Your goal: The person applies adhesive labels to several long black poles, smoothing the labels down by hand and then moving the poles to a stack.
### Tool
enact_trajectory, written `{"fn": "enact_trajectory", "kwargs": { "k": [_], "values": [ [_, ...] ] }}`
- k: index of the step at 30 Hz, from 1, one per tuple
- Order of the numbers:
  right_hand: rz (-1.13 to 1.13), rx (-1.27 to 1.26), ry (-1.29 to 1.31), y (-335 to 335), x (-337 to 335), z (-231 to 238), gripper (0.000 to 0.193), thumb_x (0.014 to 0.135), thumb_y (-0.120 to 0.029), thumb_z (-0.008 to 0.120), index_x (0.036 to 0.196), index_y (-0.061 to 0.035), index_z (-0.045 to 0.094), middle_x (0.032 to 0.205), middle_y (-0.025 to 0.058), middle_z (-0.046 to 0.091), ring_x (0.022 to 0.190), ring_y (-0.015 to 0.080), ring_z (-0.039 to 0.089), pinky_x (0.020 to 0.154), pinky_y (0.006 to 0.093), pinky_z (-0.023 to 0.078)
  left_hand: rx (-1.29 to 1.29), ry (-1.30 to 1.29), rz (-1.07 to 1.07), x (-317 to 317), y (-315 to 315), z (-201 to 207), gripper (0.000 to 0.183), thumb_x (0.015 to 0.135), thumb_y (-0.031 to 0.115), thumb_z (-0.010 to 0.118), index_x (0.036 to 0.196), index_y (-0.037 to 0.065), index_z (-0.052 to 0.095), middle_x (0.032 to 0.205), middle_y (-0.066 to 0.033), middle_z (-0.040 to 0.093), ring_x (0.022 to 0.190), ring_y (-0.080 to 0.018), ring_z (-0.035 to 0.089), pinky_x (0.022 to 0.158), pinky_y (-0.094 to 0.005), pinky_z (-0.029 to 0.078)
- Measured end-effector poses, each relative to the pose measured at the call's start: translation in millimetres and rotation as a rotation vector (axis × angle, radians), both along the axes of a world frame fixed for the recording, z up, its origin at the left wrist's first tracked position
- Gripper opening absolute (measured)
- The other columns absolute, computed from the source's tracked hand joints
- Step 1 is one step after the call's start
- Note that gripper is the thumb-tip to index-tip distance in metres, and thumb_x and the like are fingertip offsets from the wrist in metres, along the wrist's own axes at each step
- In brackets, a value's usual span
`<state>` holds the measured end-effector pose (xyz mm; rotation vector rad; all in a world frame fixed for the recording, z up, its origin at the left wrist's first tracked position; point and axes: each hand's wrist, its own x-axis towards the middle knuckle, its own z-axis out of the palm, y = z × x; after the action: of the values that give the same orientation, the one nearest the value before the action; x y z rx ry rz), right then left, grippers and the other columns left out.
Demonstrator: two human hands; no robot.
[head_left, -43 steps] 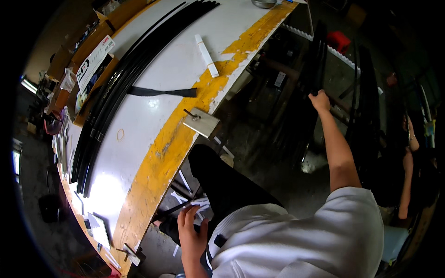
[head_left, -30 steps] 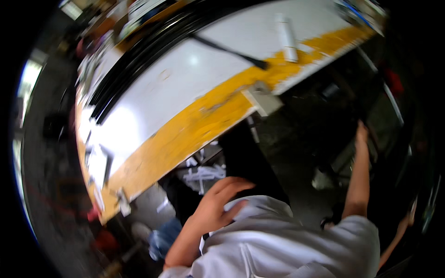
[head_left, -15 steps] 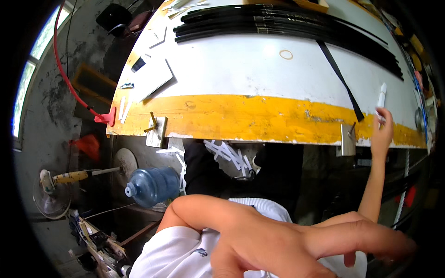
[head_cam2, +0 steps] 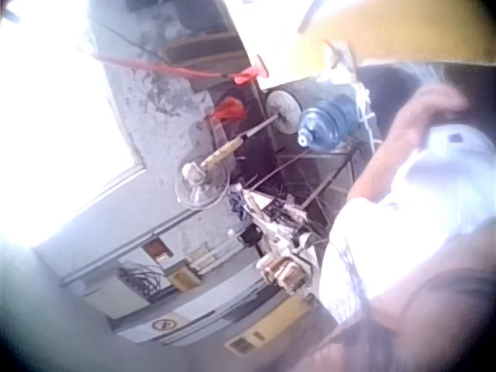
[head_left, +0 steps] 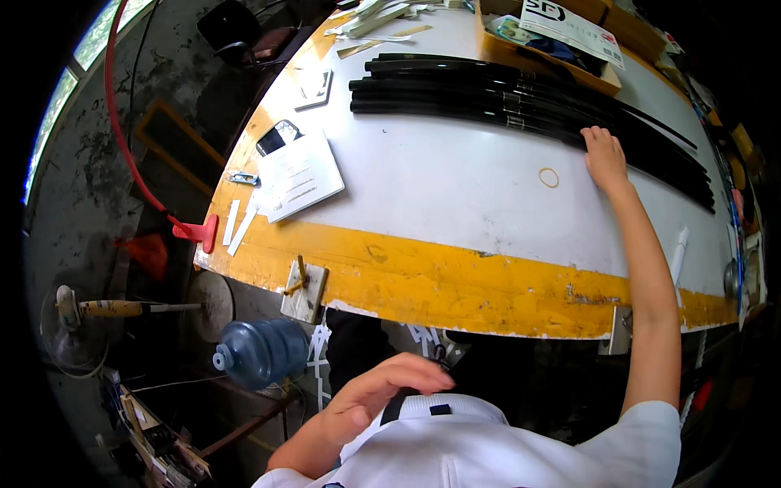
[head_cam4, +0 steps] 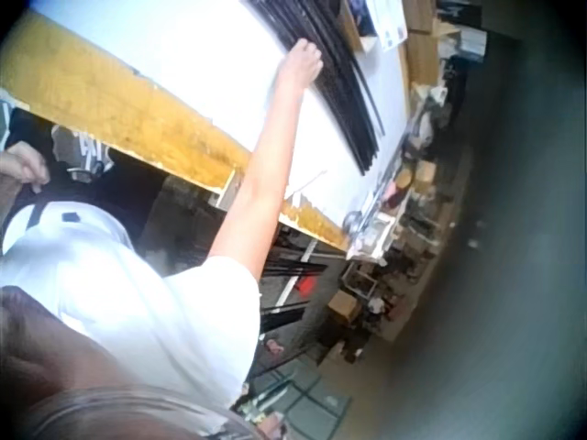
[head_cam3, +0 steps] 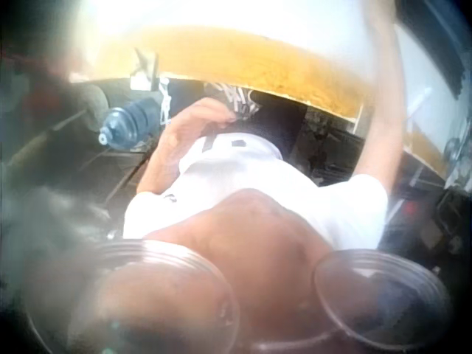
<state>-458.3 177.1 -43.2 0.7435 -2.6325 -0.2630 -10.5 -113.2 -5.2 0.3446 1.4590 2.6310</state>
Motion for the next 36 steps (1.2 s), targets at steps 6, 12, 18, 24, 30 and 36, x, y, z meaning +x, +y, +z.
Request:
{"fn": "enact_trajectory", "kwargs": {
  "k": [6, 12, 18, 24, 30, 36],
  "values": [
    [-0.011, 0.075, 0.073, 3.2, 3.9, 11.3, 0.031, 0.075, -0.002, 0.063, 0.105, -0.0079, 0.059, 0.098, 0.0082, 0.057, 0.094, 0.0245, 0.058, 0.08, 0.0376, 0.05, -0.702, 0.054, 0.316, -4.3, -15.5, -3.3, 0.032, 0.081, 0.017, 0.067, 0.107, 0.0, 0.061, 0.106, -0.0144, 0.061, 0.1, -0.0275, 0.057, 0.086, -0.0367, 0.045],
    [0.109, 0.059, 0.199, 62.0, 32.7, 41.8, 0.05, 0.084, 0.002, 0.059, 0.131, -0.0131, 0.053, 0.123, 0.0079, 0.06, 0.108, 0.0225, 0.06, 0.091, 0.0331, 0.051, -1.137, 0.432, 0.539, -37.7, 2.7, 9.0, 0.034, 0.066, 0.001, 0.072, 0.1, 0.005, 0.066, 0.107, -0.0124, 0.063, 0.097, -0.0309, 0.062, 0.079, -0.0386, 0.05],
    [0.131, 0.328, 0.352, 106.4, 161.3, 92.5, 0.058, 0.088, -0.001, 0.059, 0.139, -0.0243, 0.045, 0.124, 0.0035, 0.058, 0.11, 0.0191, 0.059, 0.089, 0.0288, 0.053, -1.329, 0.77, 0.798, -55.6, 28.7, 24.7, 0.022, 0.083, 0.01, 0.06, 0.104, 0.008, 0.066, 0.122, -0.0124, 0.062, 0.113, -0.0279, 0.059, 0.088, -0.0348, 0.049],
    [0.405, -0.044, 0.145, 46.3, 266.6, 83.1, 0.041, 0.081, 0.004, 0.062, 0.119, -0.0099, 0.065, 0.103, 0.0089, 0.063, 0.097, 0.024, 0.061, 0.082, 0.0345, 0.051, -1.703, 0.654, 0.787, -61.0, 24.7, 26.1, 0.057, 0.077, 0.038, 0.067, 0.128, 0.015, 0.057, 0.136, -0.0093, 0.053, 0.128, -0.0281, 0.048, 0.105, -0.0398, 0.035],
    [0.469, -0.375, 0.09, 20.9, 302.4, 59.1, 0.038, 0.069, 0.004, 0.07, 0.107, -0.0042, 0.066, 0.09, 0.0095, 0.058, 0.08, 0.0257, 0.058, 0.069, 0.0359, 0.046, -1.773, 0.638, 0.574, -66.1, 0.3, 12.3, 0.055, 0.079, 0.021, 0.069, 0.131, 0.014, 0.055, 0.098, -0.0042, 0.061, 0.091, -0.0233, 0.056, 0.086, -0.0371, 0.043],
    [0.443, -0.491, -0.012, 30.1, 300.7, 40.9, 0.04, 0.066, 0.002, 0.075, 0.104, -0.0038, 0.064, 0.092, 0.0101, 0.06, 0.082, 0.0262, 0.056, 0.072, 0.037, 0.044, -1.841, 0.66, 0.639, -53.1, -27.5, 9.8, 0.044, 0.081, 0.014, 0.067, 0.124, 0.012, 0.059, 0.097, -0.0043, 0.059, 0.091, -0.024, 0.055, 0.085, -0.0386, 0.04]
  ]
}}
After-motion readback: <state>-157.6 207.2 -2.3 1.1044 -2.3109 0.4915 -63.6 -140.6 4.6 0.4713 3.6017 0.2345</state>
